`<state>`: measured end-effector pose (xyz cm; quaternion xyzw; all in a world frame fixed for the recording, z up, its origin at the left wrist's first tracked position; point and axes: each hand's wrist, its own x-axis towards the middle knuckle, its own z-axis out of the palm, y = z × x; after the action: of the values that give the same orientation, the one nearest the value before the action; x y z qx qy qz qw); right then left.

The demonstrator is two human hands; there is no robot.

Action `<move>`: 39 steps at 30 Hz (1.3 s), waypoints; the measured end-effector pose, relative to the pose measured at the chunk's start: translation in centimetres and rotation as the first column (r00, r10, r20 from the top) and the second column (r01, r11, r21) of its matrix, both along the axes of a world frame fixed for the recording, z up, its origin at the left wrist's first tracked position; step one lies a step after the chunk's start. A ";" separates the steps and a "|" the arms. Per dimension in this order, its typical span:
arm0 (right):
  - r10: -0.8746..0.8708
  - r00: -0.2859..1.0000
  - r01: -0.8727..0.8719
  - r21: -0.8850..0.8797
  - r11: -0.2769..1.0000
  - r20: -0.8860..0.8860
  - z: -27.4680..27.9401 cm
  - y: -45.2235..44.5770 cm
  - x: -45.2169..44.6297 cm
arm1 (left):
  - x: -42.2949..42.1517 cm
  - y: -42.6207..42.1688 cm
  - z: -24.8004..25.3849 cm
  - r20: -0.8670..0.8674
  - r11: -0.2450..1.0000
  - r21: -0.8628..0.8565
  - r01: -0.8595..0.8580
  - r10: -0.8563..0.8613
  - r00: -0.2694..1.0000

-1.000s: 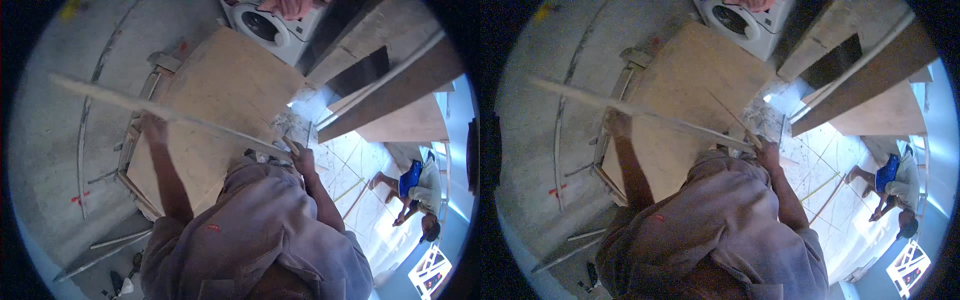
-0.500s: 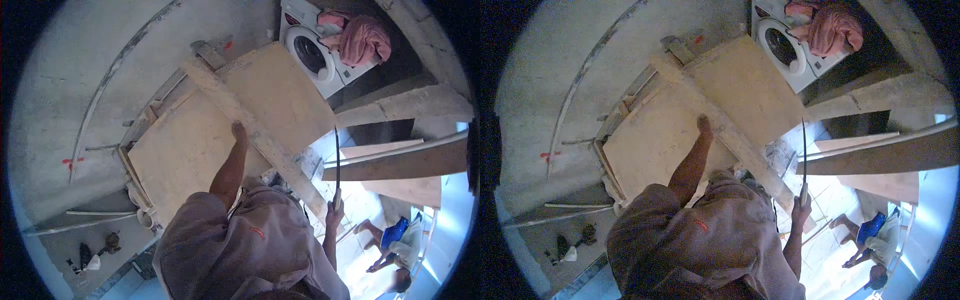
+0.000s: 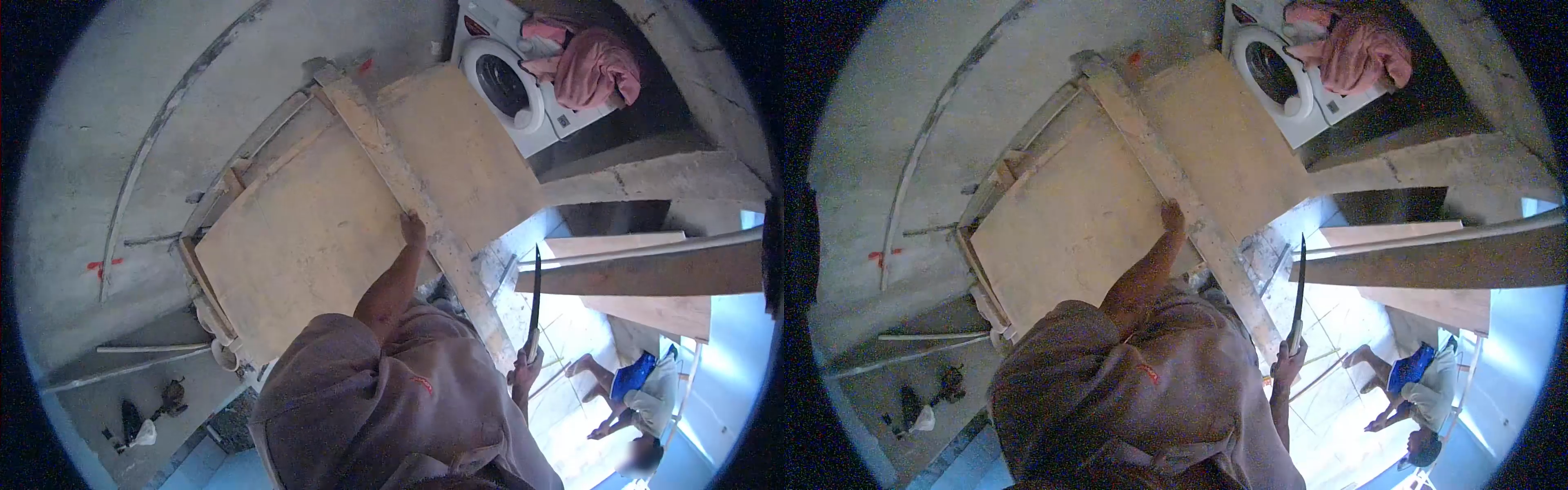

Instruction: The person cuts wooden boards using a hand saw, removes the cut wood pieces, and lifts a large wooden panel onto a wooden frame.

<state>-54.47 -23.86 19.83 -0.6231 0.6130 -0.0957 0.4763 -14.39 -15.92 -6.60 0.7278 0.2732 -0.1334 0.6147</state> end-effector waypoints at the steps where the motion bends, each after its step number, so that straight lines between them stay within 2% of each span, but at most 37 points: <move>1: -0.004 1.000 0.004 -0.064 0.998 -0.006 0.2 0.1 0.1 | 0.2 0.2 0.5 -0.009 1.000 -0.017 0.010 -0.010 1.000; 4: 0.058 0.990 -0.065 -0.050 0.997 -0.128 -1.6 -1.2 -2.2 | 0.0 1.3 1.6 -0.045 0.995 -0.090 0.046 -0.050 0.998; 6: 0.091 0.965 -0.093 0.003 0.996 -0.245 0.4 -1.8 -0.2 | -0.2 2.0 2.2 -0.064 0.988 -0.145 0.058 -0.068 0.996; 10: 0.242 0.952 -0.249 -0.014 0.968 -0.187 -2.7 -3.6 0.0 | -0.3 3.5 3.4 -0.105 0.961 -0.268 0.065 -0.096 0.990; 11: 0.373 0.918 -0.391 -0.165 0.905 -0.135 -4.1 -4.5 0.3 | -0.4 4.1 3.5 -0.102 0.952 -0.297 0.076 -0.111 0.989; 13: 0.598 0.772 -0.632 -0.154 0.760 -0.216 -9.6 -6.1 -0.7 | 0.2 5.5 0.8 -0.005 0.918 -0.373 0.134 -0.147 0.989; 14: 0.693 0.655 -0.720 0.030 0.693 -0.302 -12.7 -6.7 -2.1 | 0.1 6.4 -0.3 0.103 0.869 -0.455 0.195 -0.166 0.981; 15: 0.721 0.632 -0.775 -0.230 0.589 -0.284 -14.5 -7.0 -1.7 | 0.1 6.1 1.7 0.095 0.876 -0.436 0.206 -0.183 0.978; 16: 0.744 0.608 -0.760 -0.475 0.444 -0.277 -16.5 -7.4 -1.1 | 0.7 4.7 6.4 -0.054 0.932 -0.321 0.167 -0.195 0.979; 17: 0.757 0.587 -0.806 -0.297 0.513 -0.286 -18.8 -7.7 -1.0 | 0.6 4.1 8.8 -0.205 0.971 -0.192 0.145 -0.184 0.961; 19: 0.692 0.712 -0.697 0.003 0.717 -0.124 -22.1 -8.1 -0.6 | 1.5 5.1 6.4 -0.240 0.965 -0.200 0.170 -0.217 0.946; 21: 0.626 0.758 -0.591 0.214 0.778 -0.184 -18.4 -7.9 2.7 | 2.1 6.3 4.5 -0.258 0.956 -0.217 0.199 -0.253 0.932; 22: 0.615 0.769 -0.578 0.219 0.786 -0.176 -17.5 -7.5 3.6 | 2.2 6.7 3.8 -0.231 0.958 -0.224 0.178 -0.230 0.946; 24: 0.710 0.678 -0.669 0.240 0.703 -0.191 -16.0 -7.1 4.4 | 2.2 7.8 1.8 -0.196 0.956 -0.235 0.176 -0.224 0.955; 25: 0.702 0.708 -0.622 0.407 0.669 -0.072 -14.1 -7.2 5.2 | 2.4 8.9 0.2 -0.161 0.920 -0.361 0.154 -0.224 0.961; 26: 0.693 0.717 -0.614 0.404 0.678 -0.072 -13.6 -7.1 5.0 | 2.7 9.2 -0.4 -0.127 0.866 -0.483 0.130 -0.217 0.968; 27: 0.752 0.657 -0.685 0.376 0.625 -0.052 -13.4 -7.1 4.7 | 2.9 9.0 -0.1 -0.126 0.864 -0.484 0.140 -0.227 0.966; 29: 0.853 0.522 -0.805 0.327 0.495 -0.006 -13.6 -7.3 3.4 | 2.9 9.1 0.5 -0.258 0.823 -0.551 0.142 -0.330 0.908; 30: 0.849 0.529 -0.800 0.327 0.502 -0.008 -13.4 -7.1 3.1 | 2.6 8.8 1.0 -0.260 0.821 -0.551 0.148 -0.337 0.905; 32: 0.771 0.637 -0.713 0.373 0.594 -0.010 -13.1 -6.2 2.5 | 2.0 8.5 2.0 -0.321 0.880 -0.471 0.067 -0.242 0.916; 33: 0.766 0.643 -0.708 0.375 0.599 -0.008 -13.8 -5.8 1.8 | 1.4 7.6 4.0 -0.323 0.881 -0.468 0.074 -0.248 0.913; 35: 0.807 0.591 -0.785 0.237 0.573 0.007 -16.0 -5.2 0.2 | 0.2 5.3 8.4 -0.346 0.936 -0.339 0.091 -0.214 0.914; 36: 0.800 0.600 -0.777 0.241 0.581 0.006 -16.2 -5.0 0.0 | 0.5 6.1 6.6 -0.349 0.936 -0.338 0.101 -0.224 0.910; 37: 0.764 0.644 -0.737 0.298 0.606 0.039 -16.1 -5.1 0.0 | 1.5 7.6 3.1 -0.299 0.900 -0.422 0.109 -0.252 0.920; 38: 0.772 0.634 -0.764 0.191 0.616 0.047 -15.3 -5.1 0.3 | 2.0 8.4 1.1 -0.249 0.857 -0.500 0.123 -0.278 0.928; 39: 0.781 0.623 -0.781 0.080 0.619 0.047 -14.6 -5.1 0.6 | 2.2 8.2 1.5 -0.254 0.858 -0.495 0.138 -0.295 0.921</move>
<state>-53.82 -29.01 5.22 -0.8043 0.2838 0.1465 0.5011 -12.15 -7.76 -5.11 0.5527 0.2445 -0.3808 0.6998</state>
